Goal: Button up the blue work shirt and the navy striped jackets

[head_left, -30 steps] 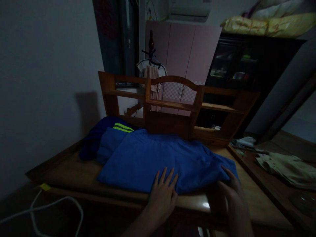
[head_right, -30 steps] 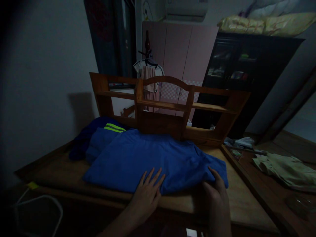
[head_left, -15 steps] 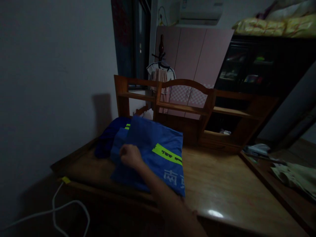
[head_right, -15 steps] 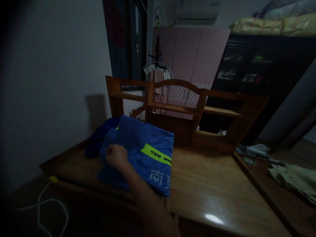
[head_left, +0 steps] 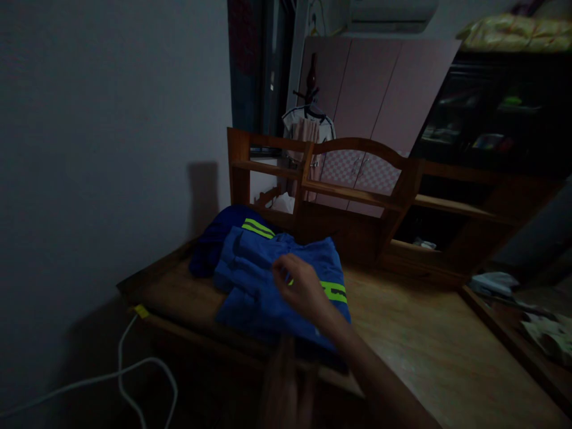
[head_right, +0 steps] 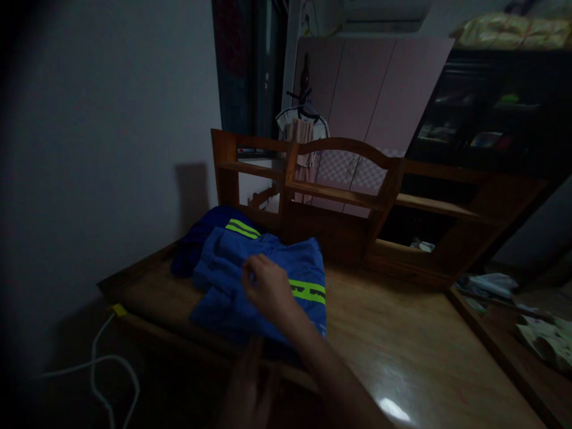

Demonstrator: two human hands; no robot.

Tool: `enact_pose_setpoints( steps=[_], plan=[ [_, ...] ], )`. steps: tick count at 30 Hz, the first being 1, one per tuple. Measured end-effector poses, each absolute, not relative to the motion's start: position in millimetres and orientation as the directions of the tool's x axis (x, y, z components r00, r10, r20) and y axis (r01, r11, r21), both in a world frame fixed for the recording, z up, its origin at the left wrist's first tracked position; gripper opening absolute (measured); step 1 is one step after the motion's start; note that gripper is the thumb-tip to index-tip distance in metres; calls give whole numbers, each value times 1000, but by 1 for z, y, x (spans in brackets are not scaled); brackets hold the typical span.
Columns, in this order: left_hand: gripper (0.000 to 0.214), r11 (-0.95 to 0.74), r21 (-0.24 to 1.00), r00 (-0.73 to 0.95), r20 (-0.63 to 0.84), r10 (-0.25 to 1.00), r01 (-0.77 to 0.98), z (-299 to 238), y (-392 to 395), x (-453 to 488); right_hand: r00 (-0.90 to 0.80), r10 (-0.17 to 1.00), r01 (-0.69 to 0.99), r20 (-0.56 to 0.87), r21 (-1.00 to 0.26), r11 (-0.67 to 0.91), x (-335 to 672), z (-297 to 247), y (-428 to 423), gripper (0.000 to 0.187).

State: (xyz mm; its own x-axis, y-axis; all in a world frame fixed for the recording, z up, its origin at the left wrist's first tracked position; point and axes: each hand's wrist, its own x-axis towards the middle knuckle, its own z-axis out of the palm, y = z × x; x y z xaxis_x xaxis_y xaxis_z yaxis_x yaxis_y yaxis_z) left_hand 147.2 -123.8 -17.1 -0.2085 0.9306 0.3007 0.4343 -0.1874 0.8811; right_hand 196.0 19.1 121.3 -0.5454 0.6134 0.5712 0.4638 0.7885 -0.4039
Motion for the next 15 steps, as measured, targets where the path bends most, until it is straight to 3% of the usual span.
enact_pose_setpoints(
  steps=[3, 7, 8, 10, 13, 15],
  plan=[
    [64, -81, 995, -458, 100, 883, 61, -16, -107, 106, -499, 696, 665, 517, -287, 690, 229, 129, 79, 21],
    [76, -29, 941, -493, -151, 857, -338, -2, -77, 53, -614, 680, 692, 400, -142, 708, 226, 120, 135, 63],
    [77, 2, 939, -472, -174, 864, -343, 3, -71, 45, -652, 661, 673, 371, -117, 730, 219, 116, 142, 71],
    [77, 39, 985, -451, -112, 885, -168, 11, -61, 37, -714, 631, 644, 302, -69, 762, 203, 107, 150, 77],
    [78, -36, 978, -420, 122, 899, 206, 20, -47, 36, -726, 641, 656, 250, -28, 754, 184, 98, 159, 68],
    [74, -125, 927, -341, 252, 906, 352, 23, -35, 37, -706, 662, 682, 251, -10, 731, 182, 97, 166, 59]
  ],
)
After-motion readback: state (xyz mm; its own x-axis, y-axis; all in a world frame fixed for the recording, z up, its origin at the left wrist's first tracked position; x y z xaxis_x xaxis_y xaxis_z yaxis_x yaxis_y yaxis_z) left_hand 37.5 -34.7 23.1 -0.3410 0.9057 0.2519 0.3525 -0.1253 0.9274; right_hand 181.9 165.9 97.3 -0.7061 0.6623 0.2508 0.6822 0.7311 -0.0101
